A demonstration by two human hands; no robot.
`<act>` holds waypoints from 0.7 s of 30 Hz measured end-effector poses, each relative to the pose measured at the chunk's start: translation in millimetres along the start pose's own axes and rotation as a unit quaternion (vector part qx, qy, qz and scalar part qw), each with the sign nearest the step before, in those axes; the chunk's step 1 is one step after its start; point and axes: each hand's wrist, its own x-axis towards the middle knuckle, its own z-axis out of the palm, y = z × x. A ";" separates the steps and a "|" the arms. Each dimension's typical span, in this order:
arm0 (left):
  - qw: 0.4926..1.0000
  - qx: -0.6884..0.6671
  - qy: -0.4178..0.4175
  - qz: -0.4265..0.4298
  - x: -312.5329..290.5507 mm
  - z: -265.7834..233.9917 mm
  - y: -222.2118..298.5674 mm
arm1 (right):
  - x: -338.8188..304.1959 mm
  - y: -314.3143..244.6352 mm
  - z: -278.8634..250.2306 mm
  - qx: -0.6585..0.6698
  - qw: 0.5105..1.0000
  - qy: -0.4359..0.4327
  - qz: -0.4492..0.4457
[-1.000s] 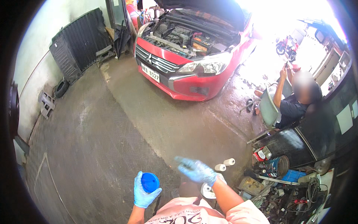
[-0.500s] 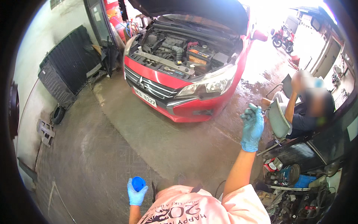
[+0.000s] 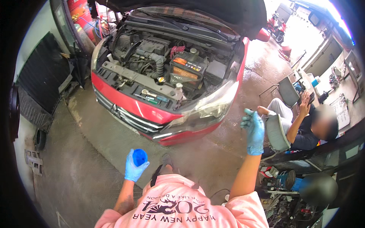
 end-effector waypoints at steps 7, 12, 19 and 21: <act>0.991 -0.077 -0.044 0.103 201.0 18.7 88.4 | 115.4 103.0 55.6 -0.218 0.952 -0.085 0.199; 0.990 -0.114 -0.034 0.078 248.0 49.9 153.8 | 265.4 179.0 77.8 -0.256 0.934 -0.118 0.218; 0.995 -0.095 0.015 -0.020 229.6 74.1 162.8 | 453.7 243.2 119.2 -0.360 0.863 -0.089 0.342; 0.995 -0.067 0.071 -0.027 230.7 73.1 146.4 | 461.3 243.1 131.7 -0.377 0.844 -0.107 0.366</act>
